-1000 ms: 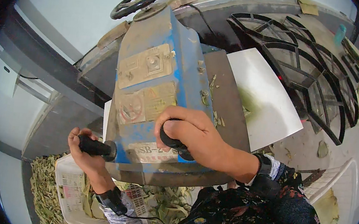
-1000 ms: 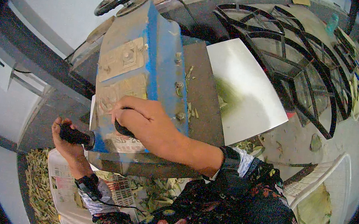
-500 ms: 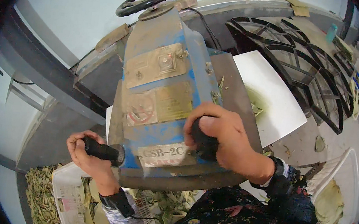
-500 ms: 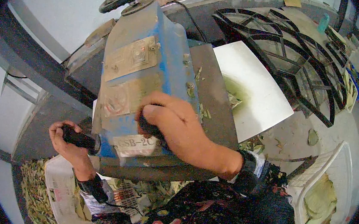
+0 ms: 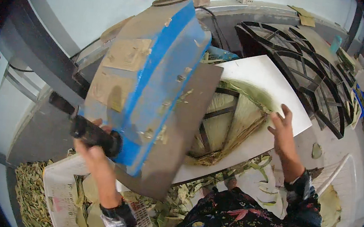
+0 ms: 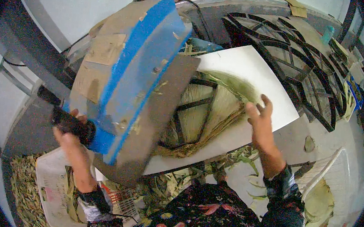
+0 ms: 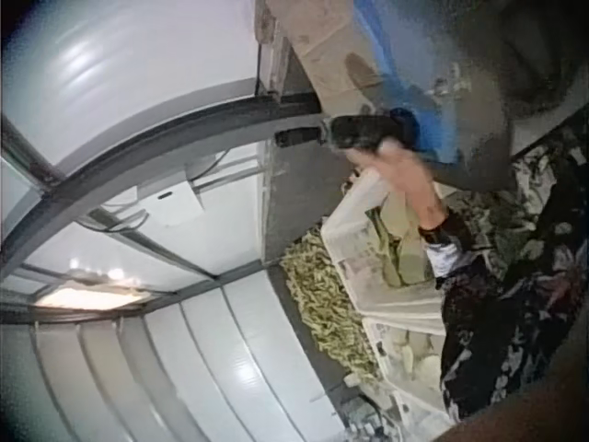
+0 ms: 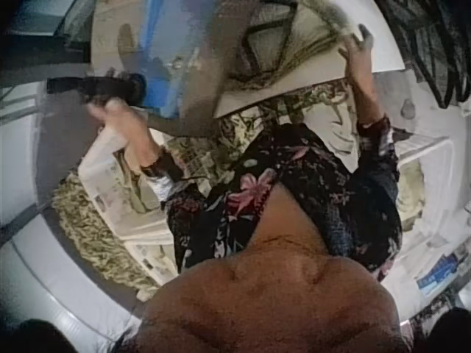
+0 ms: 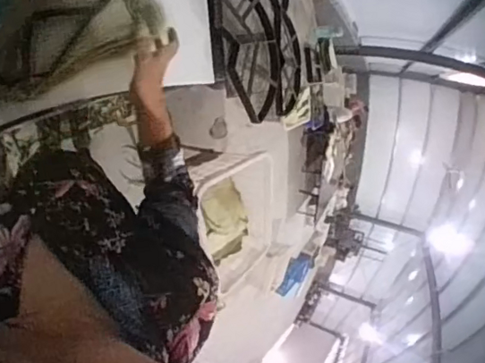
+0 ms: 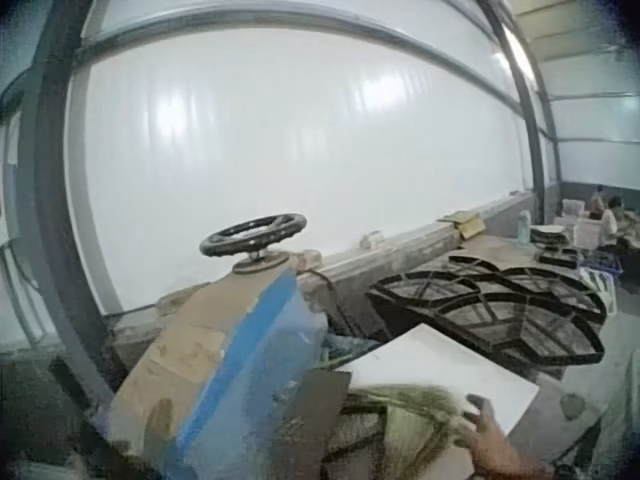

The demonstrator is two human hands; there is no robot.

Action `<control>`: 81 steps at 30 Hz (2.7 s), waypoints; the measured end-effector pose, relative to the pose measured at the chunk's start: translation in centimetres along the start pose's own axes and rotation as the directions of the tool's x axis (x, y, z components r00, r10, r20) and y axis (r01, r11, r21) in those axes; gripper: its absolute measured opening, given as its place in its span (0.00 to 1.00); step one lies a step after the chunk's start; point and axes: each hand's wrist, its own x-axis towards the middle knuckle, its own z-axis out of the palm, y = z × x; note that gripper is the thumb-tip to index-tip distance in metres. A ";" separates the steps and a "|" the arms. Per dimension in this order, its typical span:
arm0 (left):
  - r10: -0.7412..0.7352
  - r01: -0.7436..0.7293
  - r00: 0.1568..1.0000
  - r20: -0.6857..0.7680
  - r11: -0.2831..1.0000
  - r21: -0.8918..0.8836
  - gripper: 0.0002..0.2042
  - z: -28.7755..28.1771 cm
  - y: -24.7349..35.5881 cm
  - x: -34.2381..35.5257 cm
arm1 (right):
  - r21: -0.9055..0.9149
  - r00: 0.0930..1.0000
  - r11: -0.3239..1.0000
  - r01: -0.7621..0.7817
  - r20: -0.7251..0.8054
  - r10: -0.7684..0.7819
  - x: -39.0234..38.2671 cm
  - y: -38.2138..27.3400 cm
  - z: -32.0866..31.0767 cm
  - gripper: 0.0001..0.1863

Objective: Using a mechanical press and metal mold to shape and cut dried palm leaves into fans.

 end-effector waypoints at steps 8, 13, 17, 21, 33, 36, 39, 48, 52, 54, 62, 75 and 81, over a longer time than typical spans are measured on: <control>0.161 -0.186 0.982 0.094 0.862 0.472 0.33 5.2 0.7 -2.6 | 0.241 0.943 0.929 -0.280 0.250 0.220 2.0 0.1 1.9 0.36; 0.001 -0.143 0.650 0.760 0.982 0.121 0.36 15.5 2.8 -12.0 | 0.085 0.957 0.993 -0.078 0.285 0.051 4.4 3.3 3.3 0.21; 0.114 -0.443 0.555 0.824 0.879 0.177 0.35 16.6 1.8 -13.6 | 0.076 0.918 0.965 -0.250 0.335 0.211 5.4 4.8 2.3 0.14; 0.105 -0.438 0.606 0.789 0.872 0.220 0.34 17.1 1.8 -13.8 | 0.194 0.858 0.899 -0.392 0.429 0.282 5.6 4.0 2.1 0.11; -0.358 0.140 0.741 0.567 0.910 0.391 0.21 11.5 3.4 -15.5 | 0.364 0.604 0.844 -0.394 0.795 -0.061 0.2 -5.5 6.6 0.24; -0.171 -0.028 0.897 0.409 0.899 0.438 0.22 4.8 7.1 -16.9 | 0.155 0.244 0.841 -0.519 0.969 -0.028 2.3 -3.9 5.7 0.24; -0.471 0.075 0.819 0.328 0.654 0.753 0.27 -3.9 8.6 -27.6 | -0.079 0.060 0.921 -0.381 0.992 0.110 2.4 -3.0 7.7 0.22; -0.957 0.121 -0.016 0.290 0.286 0.951 0.25 -6.9 12.7 -41.8 | -0.073 0.274 0.409 0.910 0.846 -0.457 4.4 1.1 13.6 0.20; -0.415 -0.056 0.816 0.402 0.635 0.770 0.33 2.6 8.1 -25.3 | -0.175 0.256 0.319 0.931 0.939 -0.232 3.8 1.7 15.9 0.20; -0.277 -0.201 0.839 0.468 0.641 0.741 0.26 5.6 6.5 -20.5 | -0.223 0.287 0.331 0.917 0.945 -0.158 3.8 1.6 16.1 0.19; -0.243 -0.363 0.774 0.585 0.586 0.724 0.11 -0.3 5.8 -25.4 | -0.260 0.318 0.259 0.930 0.924 -0.215 4.2 2.8 16.2 0.16; -0.765 0.835 0.368 0.529 0.022 -0.549 0.29 6.1 6.9 -26.1 | -0.268 0.127 0.433 0.861 0.936 0.327 0.2 -1.1 14.6 0.20; -0.944 0.794 0.300 0.139 0.166 -0.586 0.25 10.0 8.8 -26.6 | -0.022 -0.078 0.757 0.654 0.992 0.096 0.6 -4.2 10.8 0.23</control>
